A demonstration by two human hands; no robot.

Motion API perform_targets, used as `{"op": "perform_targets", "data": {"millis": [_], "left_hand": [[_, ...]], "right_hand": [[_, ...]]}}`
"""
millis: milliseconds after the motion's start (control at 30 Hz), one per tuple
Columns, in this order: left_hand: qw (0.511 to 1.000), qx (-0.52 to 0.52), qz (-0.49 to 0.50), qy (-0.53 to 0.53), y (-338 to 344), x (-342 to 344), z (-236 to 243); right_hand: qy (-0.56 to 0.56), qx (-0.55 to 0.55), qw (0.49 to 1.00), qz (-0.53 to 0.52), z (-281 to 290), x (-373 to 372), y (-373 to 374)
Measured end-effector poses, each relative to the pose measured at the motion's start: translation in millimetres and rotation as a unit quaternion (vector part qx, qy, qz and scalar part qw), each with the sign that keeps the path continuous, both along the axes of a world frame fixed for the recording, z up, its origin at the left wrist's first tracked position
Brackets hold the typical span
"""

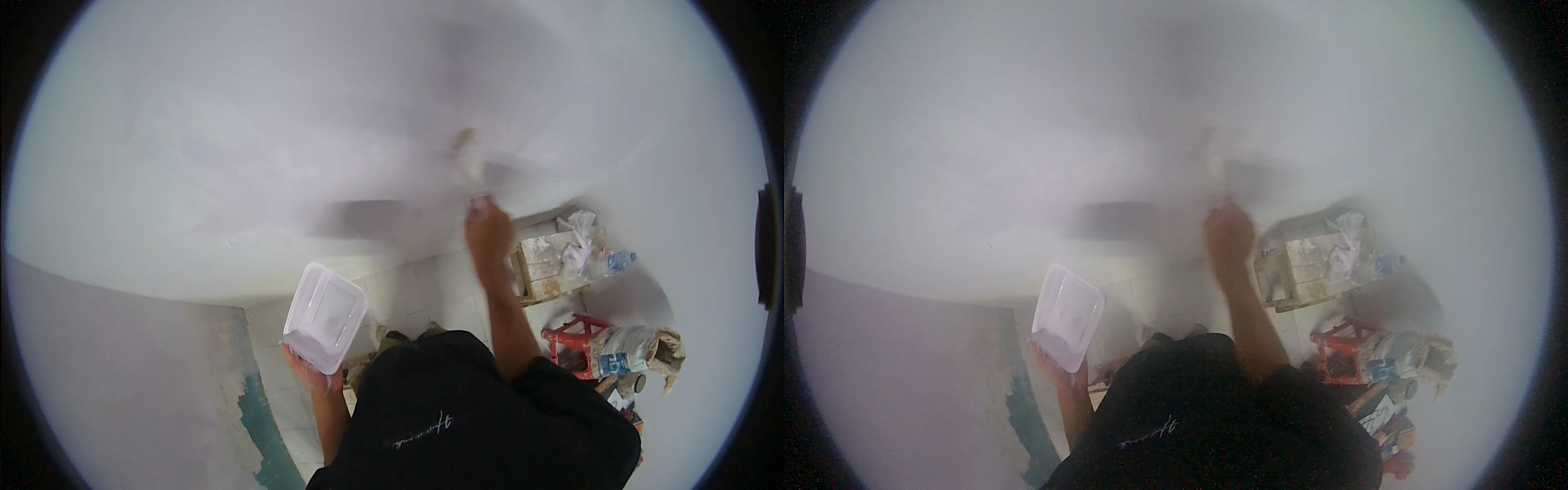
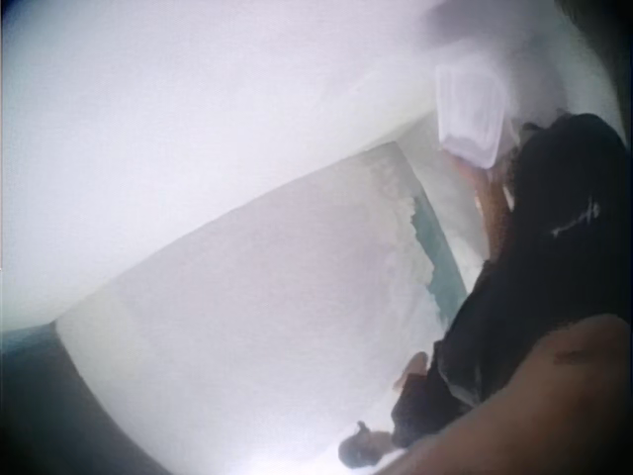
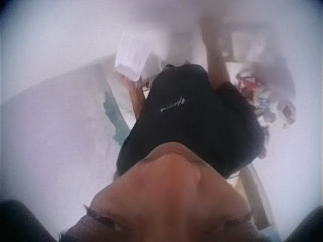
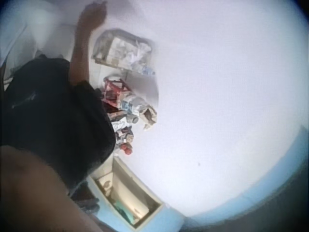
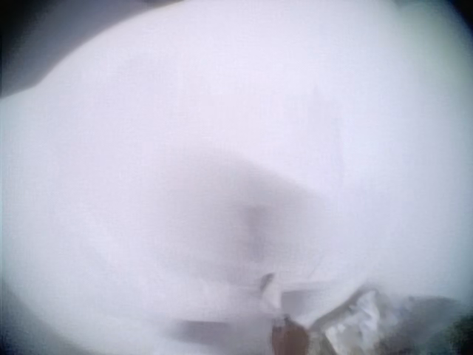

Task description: The person paints a white ceiling using a paintbrush and a small plastic container of white paint. They repeatedly dip the brush into the container and apply paint to the ceiling surface in a small room with tiled flooring and scattered construction materials.

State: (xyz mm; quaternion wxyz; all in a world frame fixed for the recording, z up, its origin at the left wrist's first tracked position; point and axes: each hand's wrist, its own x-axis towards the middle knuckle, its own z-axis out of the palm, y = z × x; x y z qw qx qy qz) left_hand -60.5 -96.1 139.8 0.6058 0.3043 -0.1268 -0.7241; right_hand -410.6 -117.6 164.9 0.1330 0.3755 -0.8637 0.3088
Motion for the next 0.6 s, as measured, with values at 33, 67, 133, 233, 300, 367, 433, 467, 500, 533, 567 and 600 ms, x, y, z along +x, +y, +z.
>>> {"op": "perform_targets", "data": {"millis": [33, 67, 133, 233, 300, 367, 433, 467, 500, 533, 567, 600], "left_hand": [[1.0, -0.004, -0.002, 0.005, -0.1, 3.3, -4.3], [1.0, -0.007, 0.003, 0.009, -0.2, 7.9, -6.1], [1.0, -0.02, 0.001, 0.002, -1.8, 10.0, -6.1], [1.0, -0.01, 0.012, -0.006, -4.6, 13.1, -5.3], [1.0, 0.007, 0.028, -0.006, 1.3, 10.5, -8.2], [1.0, 0.014, 0.027, -0.001, -2.2, 3.2, -6.1], [1.0, -0.003, 0.006, -0.002, 0.1, 2.8, -2.2], [1.0, -0.011, -0.003, -0.004, 1.6, 2.6, -0.8], [1.0, -0.005, 0.002, -0.009, 1.8, 1.5, 0.6], [1.0, 0.002, 0.004, -0.012, -0.2, 1.7, 2.2], [1.0, 0.009, 0.006, -0.018, -1.9, 0.7, 2.5], [1.0, 0.006, 0.002, -0.014, -3.6, -0.3, 3.5]], "right_hand": [[0.009, -0.027, 0.999, 0.017, -4.5, 31.5, -13.6], [-0.075, -0.004, 0.991, 0.11, 13.1, 62.2, -21.4], [-0.099, -0.022, 0.985, 0.137, 20.1, 79.3, -29.0], [-0.082, 0.042, 0.989, 0.114, 7.4, 43.1, -14.1], [0.014, 0.033, 0.995, 0.095, 0.6, -18.5, 10.9], [-0.013, 0.007, 0.997, -0.074, -0.8, -64.3, 27.7], [-0.029, -0.038, 0.994, -0.095, 0.7, -70.0, 23.4], [-0.037, -0.059, 0.992, -0.104, 1.3, -70.0, 20.8], [-0.042, -0.028, 0.996, -0.076, 1.0, -54.9, 12.1], [-0.045, 0.004, 0.998, -0.05, 3.2, -26.8, -1.7], [-0.046, 0.035, 0.996, -0.063, 3.2, 0.9, -16.7], [-0.035, 0.027, 0.999, -0.004, -2.0, 28.8, -21.7]]}}
